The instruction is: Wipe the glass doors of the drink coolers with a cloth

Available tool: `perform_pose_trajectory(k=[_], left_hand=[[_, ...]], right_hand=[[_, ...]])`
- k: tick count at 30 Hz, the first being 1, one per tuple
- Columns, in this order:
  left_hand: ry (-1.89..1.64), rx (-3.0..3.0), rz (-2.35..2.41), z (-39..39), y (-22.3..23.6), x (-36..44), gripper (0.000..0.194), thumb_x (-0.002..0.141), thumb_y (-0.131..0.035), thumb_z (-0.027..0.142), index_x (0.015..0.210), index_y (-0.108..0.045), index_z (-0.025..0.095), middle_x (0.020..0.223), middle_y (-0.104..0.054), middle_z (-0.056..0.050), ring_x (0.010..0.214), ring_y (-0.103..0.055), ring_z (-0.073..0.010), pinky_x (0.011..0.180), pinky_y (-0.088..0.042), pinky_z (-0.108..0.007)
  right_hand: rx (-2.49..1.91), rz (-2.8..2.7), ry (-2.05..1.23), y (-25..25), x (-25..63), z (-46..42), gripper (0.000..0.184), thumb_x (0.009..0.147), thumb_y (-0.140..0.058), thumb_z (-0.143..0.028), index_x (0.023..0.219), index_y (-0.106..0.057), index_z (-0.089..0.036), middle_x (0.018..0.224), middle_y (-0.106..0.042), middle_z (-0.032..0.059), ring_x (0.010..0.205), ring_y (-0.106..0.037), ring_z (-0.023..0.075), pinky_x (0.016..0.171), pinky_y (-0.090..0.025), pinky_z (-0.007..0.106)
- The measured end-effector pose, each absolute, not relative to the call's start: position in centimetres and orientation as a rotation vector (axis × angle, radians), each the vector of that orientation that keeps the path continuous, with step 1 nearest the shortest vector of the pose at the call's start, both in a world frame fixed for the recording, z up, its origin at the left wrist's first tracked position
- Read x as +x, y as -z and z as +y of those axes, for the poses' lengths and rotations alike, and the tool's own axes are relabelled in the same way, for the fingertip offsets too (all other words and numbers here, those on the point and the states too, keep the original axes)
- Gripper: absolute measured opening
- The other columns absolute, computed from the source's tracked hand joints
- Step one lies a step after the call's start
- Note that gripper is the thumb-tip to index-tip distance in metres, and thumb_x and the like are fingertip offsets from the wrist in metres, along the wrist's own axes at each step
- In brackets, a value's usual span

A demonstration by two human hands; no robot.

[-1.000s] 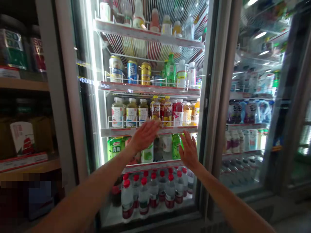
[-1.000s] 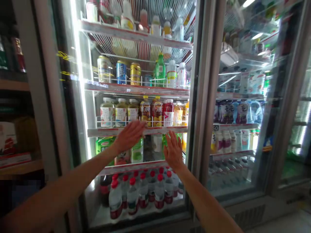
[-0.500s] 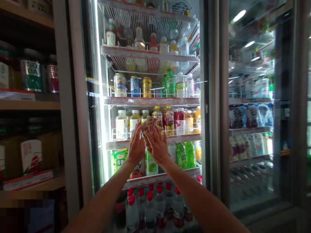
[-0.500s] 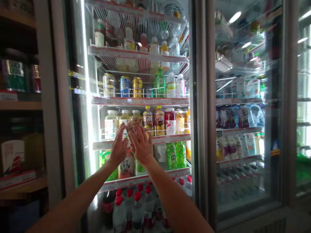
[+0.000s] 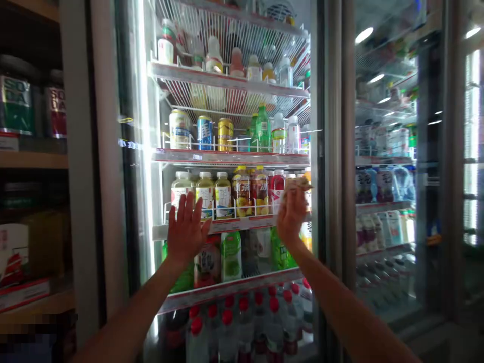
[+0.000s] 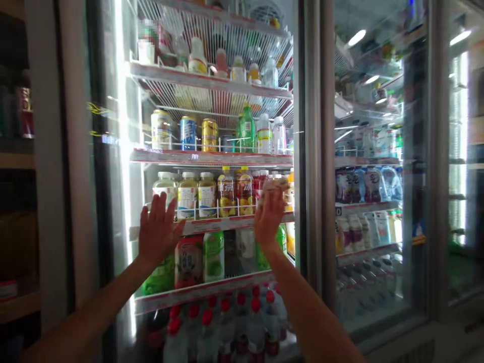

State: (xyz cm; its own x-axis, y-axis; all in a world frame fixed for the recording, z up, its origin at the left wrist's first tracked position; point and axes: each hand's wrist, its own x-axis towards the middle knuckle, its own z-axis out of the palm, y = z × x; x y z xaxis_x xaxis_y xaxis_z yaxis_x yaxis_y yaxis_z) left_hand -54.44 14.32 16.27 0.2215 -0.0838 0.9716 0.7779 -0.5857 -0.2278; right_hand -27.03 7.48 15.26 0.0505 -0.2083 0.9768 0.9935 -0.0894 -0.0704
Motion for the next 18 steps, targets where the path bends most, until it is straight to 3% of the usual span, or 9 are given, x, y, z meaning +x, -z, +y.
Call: perform_pose_trajectory(k=[5,9,12,15,18], left_hand=[[1.427,-1.729,-0.648,14.3,-16.4,-54.7,0.071,0.087,-0.048,0.035,0.146,-0.009,0.024,0.152,-0.013,-0.008,0.140,-0.014,-0.0247,0.114,-0.016,-0.048],[1.408,-1.707,-0.669,14.3,-16.3,-54.6,0.071,0.087,-0.048,0.035,0.146,-0.010,0.022,0.152,-0.013,-0.009,0.140,-0.013,-0.0242,0.114,-0.015,-0.047],[1.407,-1.685,-0.676,14.3,-16.2,-54.5,0.071,0.087,-0.047,0.035,0.146,-0.010,0.021,0.152,-0.014,-0.009,0.141,-0.012,-0.0238,0.114,-0.013,-0.046],[1.406,-1.686,-0.672,14.3,-16.2,-54.5,0.070,0.087,-0.047,0.034,0.146,-0.011,0.020,0.151,-0.015,-0.010,0.141,-0.012,-0.0237,0.115,-0.012,-0.045],[1.405,-1.704,-0.659,14.4,-16.2,-54.7,0.069,0.087,-0.047,0.034,0.145,-0.012,0.020,0.151,-0.017,-0.011,0.141,-0.012,-0.0236,0.114,-0.012,-0.045]], right_hand=[[-1.075,-1.570,1.401,-15.1,-31.5,7.4,0.045,0.088,-0.040,-0.023,0.133,-0.044,-0.024,0.144,-0.037,0.0038,0.140,-0.017,0.0225,0.113,-0.021,0.047],[-1.181,-1.078,1.330,-17.3,-24.8,6.9,0.044,0.091,-0.038,-0.027,0.134,-0.043,-0.020,0.142,-0.040,0.0121,0.135,-0.031,0.0260,0.106,-0.028,0.053],[-1.162,-0.839,1.223,-19.3,-24.1,7.6,0.048,0.091,-0.036,-0.027,0.137,-0.039,-0.017,0.145,-0.033,0.0151,0.135,-0.028,0.0296,0.103,-0.031,0.055],[-1.093,-1.140,1.282,-19.2,-29.4,8.5,0.052,0.088,-0.039,-0.024,0.140,-0.036,-0.021,0.149,-0.028,0.0087,0.140,-0.016,0.0276,0.109,-0.025,0.052],[-1.044,-1.648,1.397,-18.2,-33.3,8.3,0.052,0.086,-0.044,-0.025,0.137,-0.039,-0.029,0.148,-0.031,0.0002,0.141,-0.013,0.0231,0.114,-0.018,0.047]])
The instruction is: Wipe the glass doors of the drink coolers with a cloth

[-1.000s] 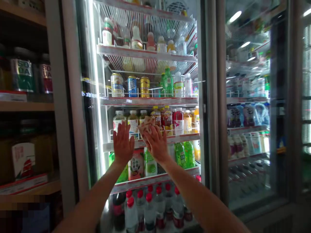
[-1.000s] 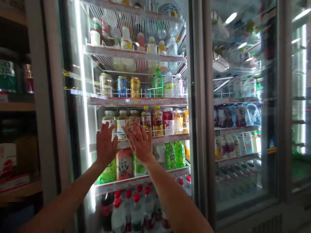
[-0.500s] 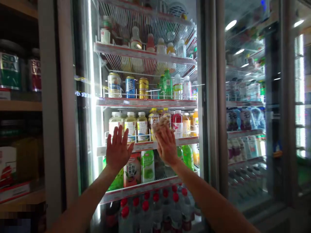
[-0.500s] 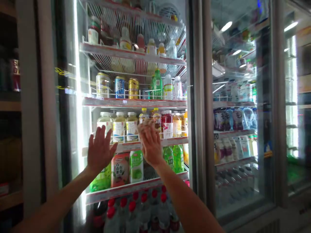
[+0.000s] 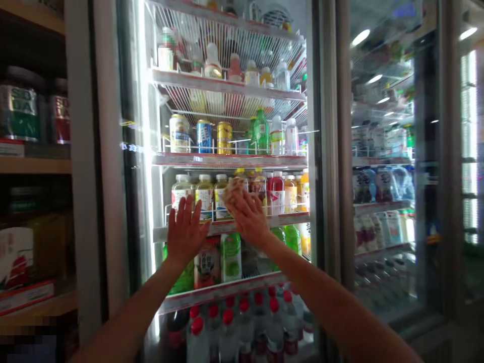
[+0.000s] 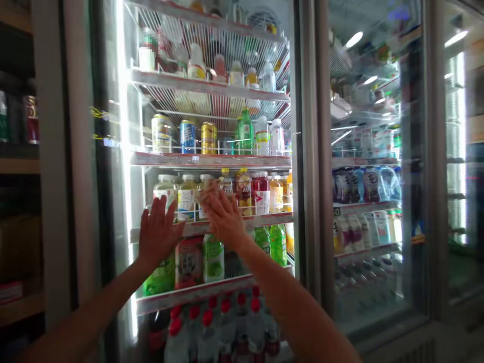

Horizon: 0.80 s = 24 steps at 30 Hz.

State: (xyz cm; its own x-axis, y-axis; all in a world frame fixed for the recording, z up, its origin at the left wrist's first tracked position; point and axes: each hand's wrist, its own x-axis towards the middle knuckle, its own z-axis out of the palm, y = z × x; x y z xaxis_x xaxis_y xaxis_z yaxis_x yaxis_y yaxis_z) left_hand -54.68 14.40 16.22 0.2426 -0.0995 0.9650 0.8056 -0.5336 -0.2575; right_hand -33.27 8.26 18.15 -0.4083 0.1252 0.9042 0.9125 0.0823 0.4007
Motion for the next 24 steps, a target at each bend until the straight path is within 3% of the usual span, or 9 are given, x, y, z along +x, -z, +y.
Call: perform_pose_trajectory(k=[3,8,15,20,24], left_hand=[[1.417,-1.731,-0.647,14.5,-16.2,-54.7,0.070,0.087,-0.048,0.036,0.145,-0.013,0.020,0.151,-0.017,-0.011,0.141,-0.011,-0.0238,0.114,-0.012,-0.045],[1.445,-1.791,-0.657,14.5,-16.2,-54.6,0.071,0.086,-0.048,0.038,0.145,-0.014,0.021,0.152,-0.016,-0.011,0.141,-0.010,-0.0245,0.115,-0.009,-0.046],[1.439,-1.848,-0.681,14.4,-16.1,-54.8,0.071,0.086,-0.048,0.038,0.145,-0.012,0.024,0.153,-0.011,-0.008,0.141,-0.009,-0.0245,0.115,-0.009,-0.046],[1.442,-1.800,-0.670,14.6,-16.0,-54.6,0.071,0.086,-0.047,0.039,0.145,-0.013,0.022,0.153,-0.012,-0.009,0.141,-0.008,-0.0236,0.115,-0.008,-0.046],[1.462,-1.793,-0.671,14.6,-16.0,-54.5,0.066,0.086,-0.046,0.039,0.144,-0.022,0.018,0.151,-0.019,-0.012,0.141,-0.010,-0.0236,0.115,-0.009,-0.046]], right_hand=[[-1.183,-1.625,1.355,-18.5,-30.3,6.8,0.045,0.088,-0.040,-0.027,0.132,-0.046,-0.027,0.145,-0.035,0.0013,0.139,-0.019,0.0221,0.113,-0.017,0.048],[-1.447,-0.864,1.064,-20.8,-24.2,5.7,0.049,0.090,-0.031,-0.026,0.133,-0.043,-0.007,0.145,-0.030,0.0184,0.137,-0.023,0.0301,0.106,-0.028,0.055],[-1.137,-1.613,1.384,-15.5,-29.4,6.3,0.044,0.089,-0.037,-0.025,0.132,-0.046,-0.026,0.144,-0.036,0.0017,0.140,-0.019,0.0203,0.113,-0.022,0.045],[-1.269,-0.911,1.139,-15.5,-24.6,6.1,0.047,0.089,-0.033,-0.026,0.133,-0.044,-0.015,0.144,-0.034,0.0132,0.136,-0.026,0.0280,0.107,-0.028,0.054],[-1.192,-1.173,1.143,-15.0,-29.2,7.3,0.047,0.088,-0.035,-0.023,0.135,-0.041,-0.019,0.147,-0.030,0.0087,0.139,-0.017,0.0263,0.110,-0.026,0.052]])
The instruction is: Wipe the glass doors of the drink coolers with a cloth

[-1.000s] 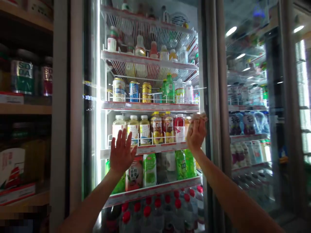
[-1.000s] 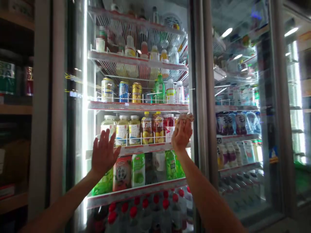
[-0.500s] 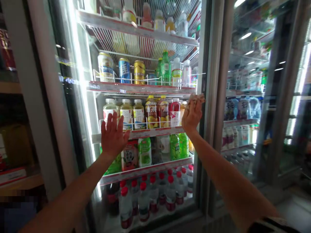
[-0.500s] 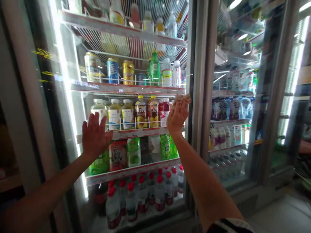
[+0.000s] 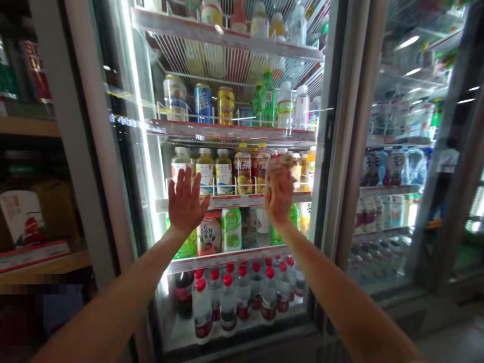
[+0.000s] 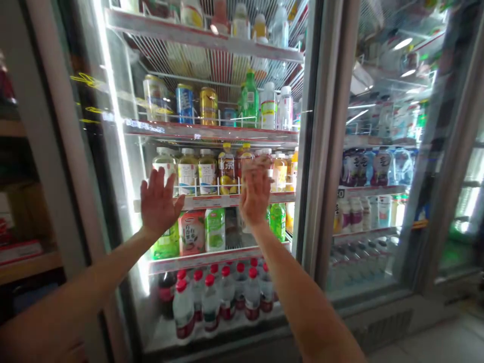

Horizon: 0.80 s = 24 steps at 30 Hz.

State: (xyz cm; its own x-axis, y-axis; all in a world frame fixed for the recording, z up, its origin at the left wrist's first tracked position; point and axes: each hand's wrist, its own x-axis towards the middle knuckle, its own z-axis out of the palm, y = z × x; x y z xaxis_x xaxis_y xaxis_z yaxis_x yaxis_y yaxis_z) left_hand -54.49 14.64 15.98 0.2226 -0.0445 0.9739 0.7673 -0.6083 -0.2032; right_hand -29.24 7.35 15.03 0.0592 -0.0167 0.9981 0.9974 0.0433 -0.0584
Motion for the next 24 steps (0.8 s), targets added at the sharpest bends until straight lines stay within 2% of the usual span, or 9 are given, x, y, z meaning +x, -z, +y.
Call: perform_pose_trajectory(k=[3,5,7,9,11,17,19,24], left_hand=[[1.452,-1.806,-0.687,14.5,-15.9,-54.5,0.062,0.087,-0.044,0.039,0.142,-0.027,0.016,0.150,-0.023,-0.014,0.141,-0.011,-0.0226,0.115,-0.009,-0.045],[1.445,-1.814,-0.714,14.3,-15.7,-54.5,0.060,0.087,-0.042,0.038,0.141,-0.029,0.015,0.149,-0.024,-0.014,0.141,-0.010,-0.0223,0.115,-0.009,-0.044],[1.427,-1.807,-0.737,14.2,-15.5,-54.5,0.059,0.087,-0.041,0.038,0.140,-0.030,0.014,0.149,-0.025,-0.015,0.141,-0.009,-0.0228,0.115,-0.009,-0.045],[1.402,-1.789,-0.752,14.1,-15.4,-54.4,0.059,0.088,-0.041,0.037,0.140,-0.030,0.012,0.148,-0.025,-0.016,0.141,-0.008,-0.0233,0.115,-0.009,-0.045],[1.389,-1.780,-0.754,14.1,-15.3,-54.4,0.059,0.088,-0.041,0.036,0.140,-0.030,0.012,0.148,-0.025,-0.016,0.141,-0.008,-0.0230,0.115,-0.009,-0.045],[1.403,-1.799,-0.735,14.3,-15.4,-54.8,0.060,0.088,-0.042,0.037,0.142,-0.027,0.015,0.149,-0.023,-0.013,0.141,-0.009,-0.0217,0.115,-0.010,-0.044],[1.418,-1.796,-0.726,14.4,-15.4,-54.8,0.060,0.088,-0.042,0.037,0.142,-0.027,0.015,0.149,-0.024,-0.013,0.141,-0.009,-0.0215,0.115,-0.009,-0.044],[1.465,-1.827,-0.733,14.3,-15.3,-54.5,0.060,0.087,-0.042,0.037,0.142,-0.028,0.015,0.149,-0.024,-0.013,0.141,-0.010,-0.0228,0.115,-0.008,-0.045]], right_hand=[[-1.079,-1.577,1.290,-13.8,-32.3,7.1,0.045,0.087,-0.040,-0.022,0.131,-0.046,-0.025,0.143,-0.037,0.0037,0.139,-0.019,0.0225,0.112,-0.026,0.046],[-1.068,-1.546,1.325,-14.1,-31.0,6.6,0.044,0.086,-0.042,-0.023,0.130,-0.047,-0.025,0.141,-0.040,0.0042,0.137,-0.025,0.0223,0.111,-0.027,0.046],[-1.123,-1.290,1.265,-15.2,-28.2,6.4,0.045,0.086,-0.043,-0.025,0.131,-0.046,-0.023,0.142,-0.039,0.0074,0.135,-0.029,0.0241,0.109,-0.029,0.047],[-1.123,-1.076,1.191,-16.4,-26.4,6.8,0.049,0.087,-0.040,-0.021,0.135,-0.042,-0.012,0.144,-0.034,0.0178,0.135,-0.027,0.0299,0.107,-0.027,0.053],[-1.100,-1.022,1.168,-16.8,-27.0,7.2,0.050,0.087,-0.038,-0.019,0.135,-0.041,-0.008,0.144,-0.031,0.0209,0.136,-0.025,0.0313,0.108,-0.026,0.053],[-0.996,-1.727,1.377,-12.7,-32.0,6.6,0.048,0.085,-0.044,-0.020,0.133,-0.045,-0.027,0.142,-0.040,0.0023,0.139,-0.022,0.0216,0.112,-0.025,0.044],[-1.090,-1.586,1.341,-12.0,-29.6,6.2,0.046,0.085,-0.044,-0.022,0.131,-0.046,-0.027,0.143,-0.039,0.0030,0.137,-0.026,0.0222,0.111,-0.026,0.046],[-1.245,-0.933,1.187,-11.9,-24.6,5.7,0.048,0.087,-0.038,-0.024,0.133,-0.044,-0.015,0.147,-0.029,0.0146,0.136,-0.027,0.0290,0.105,-0.032,0.054]])
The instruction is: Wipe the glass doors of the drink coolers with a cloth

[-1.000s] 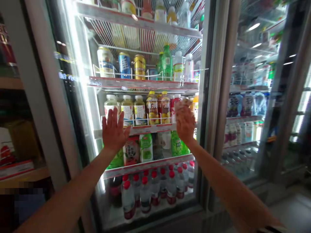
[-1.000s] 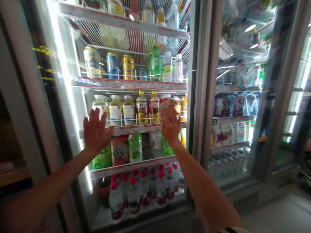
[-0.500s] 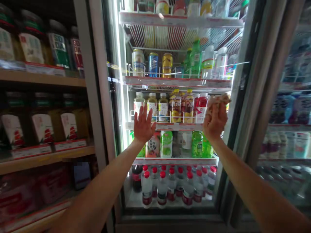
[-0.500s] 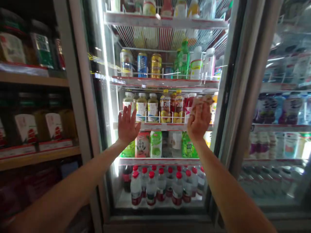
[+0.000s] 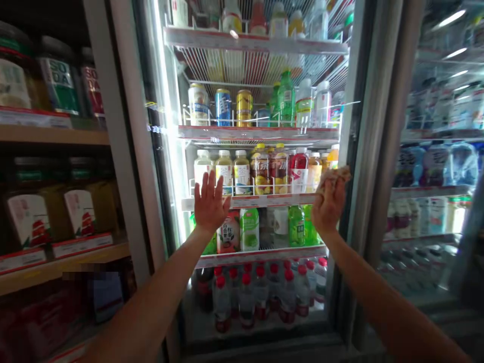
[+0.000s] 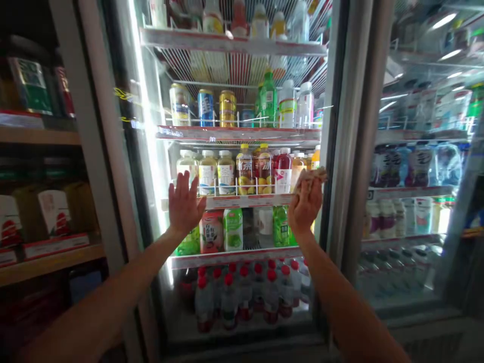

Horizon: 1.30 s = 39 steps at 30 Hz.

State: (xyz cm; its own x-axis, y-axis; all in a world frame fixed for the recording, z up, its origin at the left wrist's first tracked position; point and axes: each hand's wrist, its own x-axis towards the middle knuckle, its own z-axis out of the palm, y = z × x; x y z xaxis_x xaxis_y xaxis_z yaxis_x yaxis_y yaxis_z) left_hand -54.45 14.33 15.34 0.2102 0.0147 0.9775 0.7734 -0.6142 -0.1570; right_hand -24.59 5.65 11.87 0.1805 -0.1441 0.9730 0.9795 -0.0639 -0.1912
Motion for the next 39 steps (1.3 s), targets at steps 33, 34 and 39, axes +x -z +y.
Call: perform_pose_trajectory(k=[33,34,39], left_hand=[[1.444,-1.815,-0.662,14.3,-12.9,-54.8,0.066,0.087,-0.045,0.032,0.145,-0.015,0.022,0.151,-0.019,-0.011,0.141,-0.010,-0.0230,0.114,-0.010,-0.047],[1.450,-1.803,-0.664,14.2,-12.9,-54.7,0.066,0.087,-0.044,0.031,0.145,-0.015,0.021,0.151,-0.019,-0.011,0.141,-0.010,-0.0230,0.114,-0.010,-0.047],[1.440,-1.764,-0.665,14.2,-12.8,-54.5,0.066,0.087,-0.044,0.031,0.145,-0.014,0.020,0.150,-0.020,-0.012,0.141,-0.010,-0.0227,0.114,-0.010,-0.048]], right_hand=[[-1.220,-1.229,1.286,-9.2,-24.8,4.9,0.050,0.087,-0.041,-0.020,0.137,-0.039,-0.022,0.146,-0.034,0.0100,0.137,-0.027,0.0256,0.107,-0.032,0.051],[-1.245,-1.066,1.261,-9.3,-24.0,4.9,0.049,0.088,-0.039,-0.021,0.137,-0.039,-0.019,0.146,-0.032,0.0128,0.137,-0.027,0.0271,0.105,-0.034,0.053],[-1.210,-1.260,1.238,-9.4,-26.9,5.2,0.049,0.087,-0.039,-0.019,0.136,-0.040,-0.020,0.148,-0.030,0.0116,0.139,-0.021,0.0275,0.106,-0.032,0.053]])
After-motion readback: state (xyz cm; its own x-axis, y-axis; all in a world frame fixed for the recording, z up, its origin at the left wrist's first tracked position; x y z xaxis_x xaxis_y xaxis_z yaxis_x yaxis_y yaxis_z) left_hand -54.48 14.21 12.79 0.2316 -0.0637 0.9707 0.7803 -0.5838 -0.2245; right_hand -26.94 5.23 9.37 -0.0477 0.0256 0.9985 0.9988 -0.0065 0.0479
